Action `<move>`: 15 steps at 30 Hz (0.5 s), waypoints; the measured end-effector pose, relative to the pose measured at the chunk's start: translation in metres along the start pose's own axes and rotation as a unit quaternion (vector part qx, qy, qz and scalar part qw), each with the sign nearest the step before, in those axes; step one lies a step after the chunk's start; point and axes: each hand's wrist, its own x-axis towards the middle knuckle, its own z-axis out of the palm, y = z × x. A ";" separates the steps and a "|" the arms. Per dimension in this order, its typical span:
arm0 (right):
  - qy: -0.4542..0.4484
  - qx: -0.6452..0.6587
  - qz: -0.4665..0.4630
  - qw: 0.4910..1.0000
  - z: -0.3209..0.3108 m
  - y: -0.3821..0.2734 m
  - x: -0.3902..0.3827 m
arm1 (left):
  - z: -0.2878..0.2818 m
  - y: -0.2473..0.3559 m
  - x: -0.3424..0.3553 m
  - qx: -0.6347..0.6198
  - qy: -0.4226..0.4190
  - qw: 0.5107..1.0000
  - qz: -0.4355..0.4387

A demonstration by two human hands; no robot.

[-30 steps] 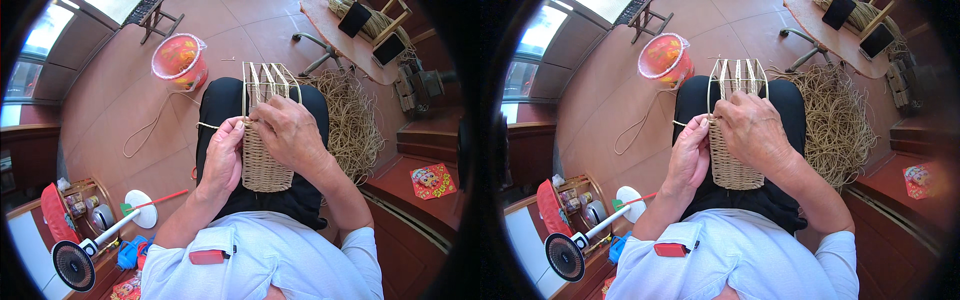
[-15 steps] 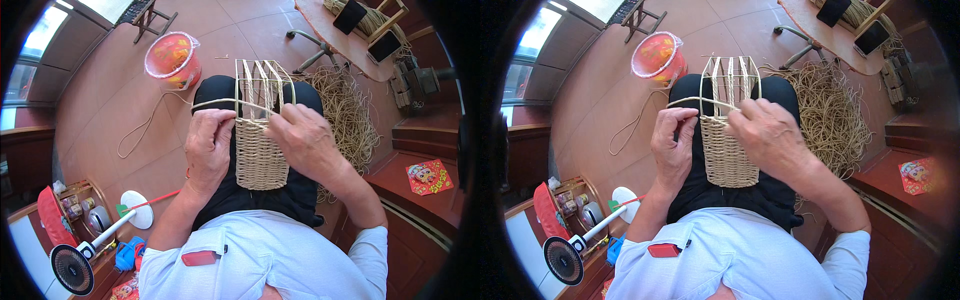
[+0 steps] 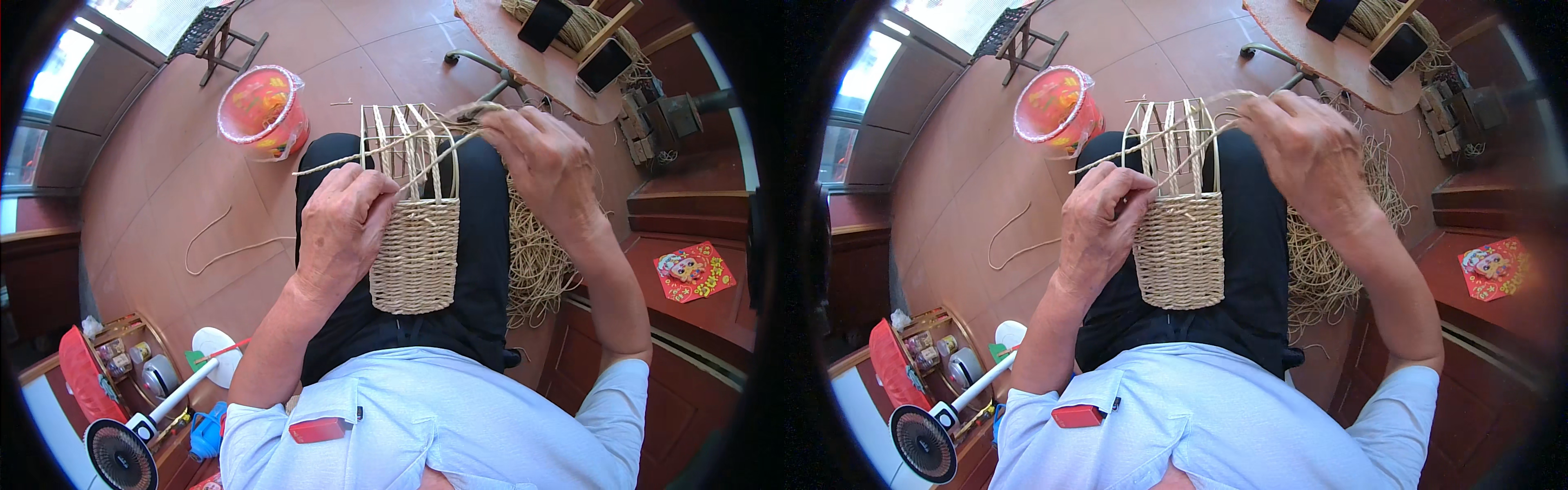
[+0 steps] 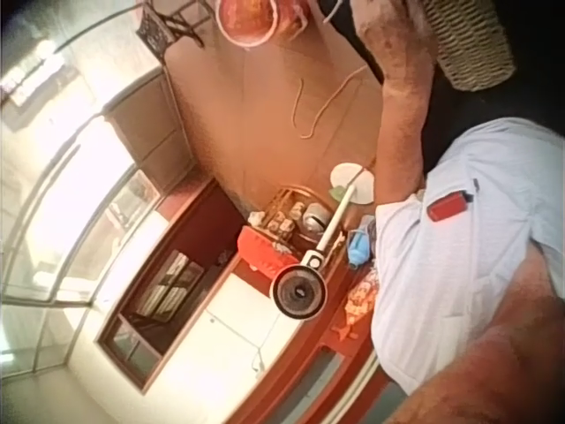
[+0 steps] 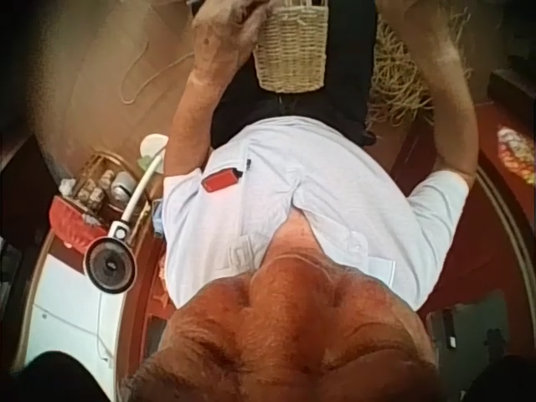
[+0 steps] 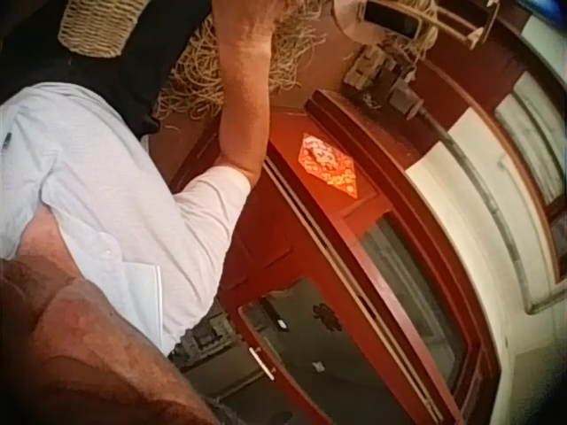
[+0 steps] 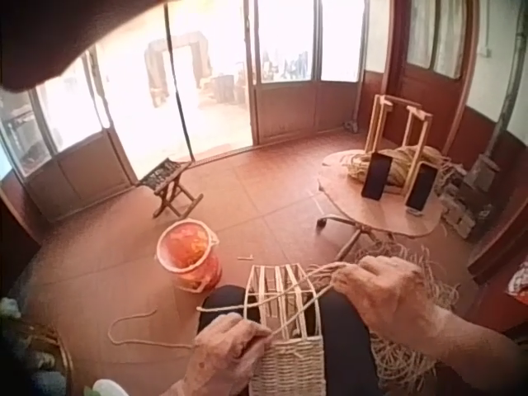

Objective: The person is weaving a wicker-style basket using thin strips of material.

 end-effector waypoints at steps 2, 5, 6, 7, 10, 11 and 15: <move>-0.002 0.101 0.054 0.993 0.010 -0.017 0.003 | 0.006 0.001 0.002 0.003 0.008 1.000 -0.016; -0.036 0.238 0.143 0.960 0.016 -0.043 0.001 | 0.014 0.005 0.005 0.026 0.027 0.999 -0.021; -0.051 0.257 0.148 0.954 0.021 -0.050 -0.002 | 0.015 0.005 0.005 0.046 0.038 0.998 -0.009; -0.067 0.276 0.152 0.947 0.025 -0.054 -0.004 | 0.015 0.006 0.005 0.045 0.037 0.998 -0.009; -0.076 0.273 0.123 0.951 0.037 -0.058 -0.010 | 0.016 0.005 0.004 0.039 0.032 0.999 -0.005; -0.074 0.280 0.111 0.951 0.040 -0.060 -0.010 | 0.019 0.005 0.003 0.041 0.042 0.998 0.007; -0.096 0.265 0.125 0.951 0.047 -0.065 0.002 | 0.018 0.005 -0.005 0.030 0.011 0.999 0.004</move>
